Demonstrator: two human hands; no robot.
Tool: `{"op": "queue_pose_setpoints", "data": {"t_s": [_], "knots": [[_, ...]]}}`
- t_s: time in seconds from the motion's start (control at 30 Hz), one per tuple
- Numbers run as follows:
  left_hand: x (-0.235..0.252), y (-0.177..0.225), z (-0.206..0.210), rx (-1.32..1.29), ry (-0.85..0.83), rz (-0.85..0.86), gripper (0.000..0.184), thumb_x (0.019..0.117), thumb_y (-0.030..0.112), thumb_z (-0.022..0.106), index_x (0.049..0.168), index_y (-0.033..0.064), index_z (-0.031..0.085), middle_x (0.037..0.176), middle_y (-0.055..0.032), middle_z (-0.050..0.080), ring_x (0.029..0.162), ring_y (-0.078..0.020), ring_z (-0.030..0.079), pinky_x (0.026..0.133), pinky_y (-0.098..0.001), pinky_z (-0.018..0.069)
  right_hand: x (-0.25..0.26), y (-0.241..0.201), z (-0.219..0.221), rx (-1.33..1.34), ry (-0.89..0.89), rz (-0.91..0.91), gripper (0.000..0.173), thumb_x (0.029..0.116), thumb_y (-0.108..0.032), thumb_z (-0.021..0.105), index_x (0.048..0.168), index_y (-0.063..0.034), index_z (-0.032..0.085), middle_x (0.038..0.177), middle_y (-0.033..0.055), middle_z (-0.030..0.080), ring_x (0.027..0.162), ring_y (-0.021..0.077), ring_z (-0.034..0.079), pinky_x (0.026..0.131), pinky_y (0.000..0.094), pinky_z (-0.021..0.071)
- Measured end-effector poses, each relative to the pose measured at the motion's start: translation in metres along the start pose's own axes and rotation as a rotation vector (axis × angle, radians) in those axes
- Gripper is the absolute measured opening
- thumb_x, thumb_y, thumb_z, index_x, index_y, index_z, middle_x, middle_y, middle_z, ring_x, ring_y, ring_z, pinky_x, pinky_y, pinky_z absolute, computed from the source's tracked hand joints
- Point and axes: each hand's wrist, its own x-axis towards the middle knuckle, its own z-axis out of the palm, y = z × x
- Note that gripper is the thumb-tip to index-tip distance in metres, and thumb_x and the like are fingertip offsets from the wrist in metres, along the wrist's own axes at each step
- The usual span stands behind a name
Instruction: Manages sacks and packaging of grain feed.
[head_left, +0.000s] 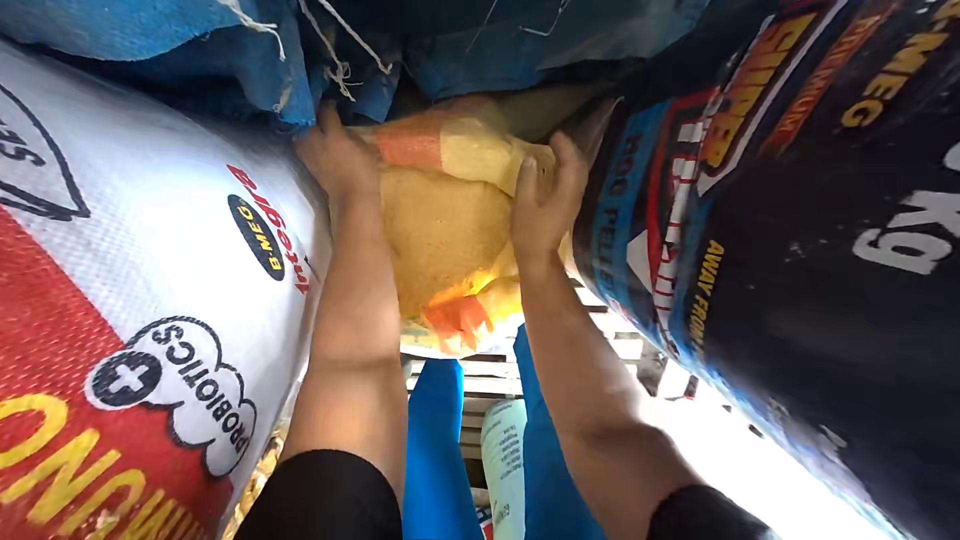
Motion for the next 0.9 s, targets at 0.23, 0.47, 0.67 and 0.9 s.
{"op": "queue_pose_setpoints", "data": {"t_s": [0.23, 0.47, 0.67, 0.9], "knots": [[-0.200, -0.045, -0.030, -0.393, 0.107, -0.007, 0.051, 0.0991, 0.027, 0.064, 0.144, 0.0043, 0.055, 0.152, -0.0243, 0.046, 0.145, -0.0377, 0.039, 0.119, -0.0500, 0.0346, -0.146, -0.024, -0.030, 0.229, 0.257, 0.737, 0.100, 0.0920, -0.031, 0.075, 0.161, -0.0008, 0.009, 0.161, 0.0315, 0.022, 0.147, 0.0393, 0.033, 0.117, 0.0484, 0.0380], [-0.285, -0.054, -0.038, -0.609, -0.069, -0.910, 0.068, 0.0992, 0.027, 0.070, 0.150, -0.0053, 0.038, 0.143, -0.0351, 0.046, 0.127, -0.0435, 0.052, 0.103, -0.0499, 0.0482, -0.128, -0.013, -0.014, 0.431, 0.076, 1.226, 0.054, 0.1057, -0.040, 0.056, 0.145, -0.0042, 0.047, 0.130, 0.0220, 0.061, 0.117, 0.0323, 0.063, 0.096, 0.0533, 0.0531], [-0.244, -0.062, -0.032, -1.110, -0.081, -1.293, 0.067, 0.1080, 0.052, 0.045, 0.155, 0.0058, 0.032, 0.152, -0.0233, 0.045, 0.136, -0.0362, 0.049, 0.106, -0.0581, 0.0474, -0.157, 0.029, -0.026, 1.082, -0.108, 1.128, 0.057, 0.1093, -0.052, 0.019, 0.130, -0.0129, 0.054, 0.113, 0.0077, 0.067, 0.104, 0.0195, 0.066, 0.088, 0.0461, 0.0563], [-0.260, -0.116, -0.001, -1.684, -0.128, -1.144, 0.048, 0.1103, 0.050, 0.032, 0.137, 0.0155, 0.053, 0.129, -0.0088, 0.065, 0.118, -0.0251, 0.063, 0.097, -0.0524, 0.0550, -0.201, 0.085, -0.038, 1.178, -0.294, 1.174, 0.050, 0.1081, -0.053, 0.023, 0.131, -0.0220, 0.056, 0.117, 0.0039, 0.067, 0.109, 0.0201, 0.063, 0.090, 0.0478, 0.0553]]}}
